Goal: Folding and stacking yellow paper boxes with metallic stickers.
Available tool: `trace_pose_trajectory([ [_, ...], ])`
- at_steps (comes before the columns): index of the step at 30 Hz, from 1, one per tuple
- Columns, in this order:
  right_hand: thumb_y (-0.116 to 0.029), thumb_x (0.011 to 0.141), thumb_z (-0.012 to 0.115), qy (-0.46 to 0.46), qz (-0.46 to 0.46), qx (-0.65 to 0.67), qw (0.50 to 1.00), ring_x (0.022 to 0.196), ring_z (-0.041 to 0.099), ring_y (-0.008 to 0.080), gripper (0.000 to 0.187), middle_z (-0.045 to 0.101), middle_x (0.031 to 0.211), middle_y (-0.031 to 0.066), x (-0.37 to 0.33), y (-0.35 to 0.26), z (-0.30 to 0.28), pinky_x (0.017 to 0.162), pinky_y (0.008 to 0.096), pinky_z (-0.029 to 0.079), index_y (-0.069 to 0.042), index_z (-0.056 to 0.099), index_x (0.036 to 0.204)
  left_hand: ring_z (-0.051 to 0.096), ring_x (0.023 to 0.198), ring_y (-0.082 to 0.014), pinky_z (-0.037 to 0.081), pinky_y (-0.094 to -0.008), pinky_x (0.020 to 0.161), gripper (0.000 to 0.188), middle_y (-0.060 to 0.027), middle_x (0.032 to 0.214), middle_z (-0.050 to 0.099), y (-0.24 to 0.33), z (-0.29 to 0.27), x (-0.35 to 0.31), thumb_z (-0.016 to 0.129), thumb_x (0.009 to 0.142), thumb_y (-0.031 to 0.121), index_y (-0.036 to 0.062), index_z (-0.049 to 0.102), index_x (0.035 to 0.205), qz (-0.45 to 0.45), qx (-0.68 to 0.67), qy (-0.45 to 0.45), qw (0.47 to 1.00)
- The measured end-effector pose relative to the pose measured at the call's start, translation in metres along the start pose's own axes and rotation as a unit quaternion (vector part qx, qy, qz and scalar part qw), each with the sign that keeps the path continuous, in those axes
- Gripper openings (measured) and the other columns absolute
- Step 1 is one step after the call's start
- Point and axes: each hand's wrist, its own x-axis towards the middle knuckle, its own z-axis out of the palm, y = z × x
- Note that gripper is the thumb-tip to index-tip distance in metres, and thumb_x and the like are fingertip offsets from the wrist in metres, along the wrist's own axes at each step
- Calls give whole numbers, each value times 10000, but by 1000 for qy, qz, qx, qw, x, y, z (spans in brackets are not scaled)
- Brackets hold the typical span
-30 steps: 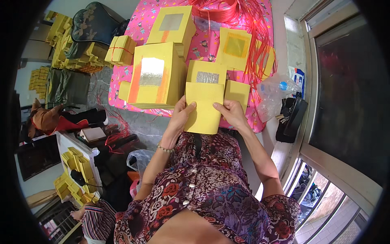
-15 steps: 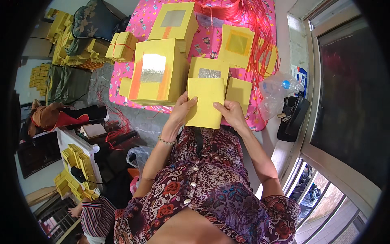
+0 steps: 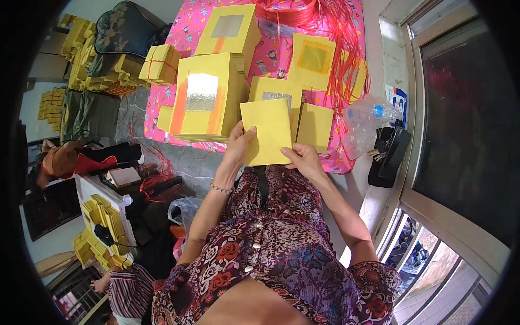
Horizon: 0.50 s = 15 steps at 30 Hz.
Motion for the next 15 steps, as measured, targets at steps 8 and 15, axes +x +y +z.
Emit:
trace_pose_trajectory([
  [8, -191, 923, 575, 0, -3, 32, 999, 795, 673, 140, 263, 680, 935, 66, -1, 12, -3, 683, 232, 544, 9, 624, 1087, 575, 992, -149, 459, -289, 853, 277, -98, 1129, 593, -1, 1, 0, 464, 934, 32, -21, 466, 1206, 40, -15, 40, 998],
  [15, -206, 916, 589, 7, -65, 9, 998, 715, 649, 95, 260, 681, 878, 40, 16, 18, -21, 600, 188, 499, -7, 640, 1075, 561, 990, -128, 444, -272, 861, 300, -76, 1118, 595, 10, 9, -8, 460, 929, 32, -1, 462, 1227, 64, 37, -7, 997],
])
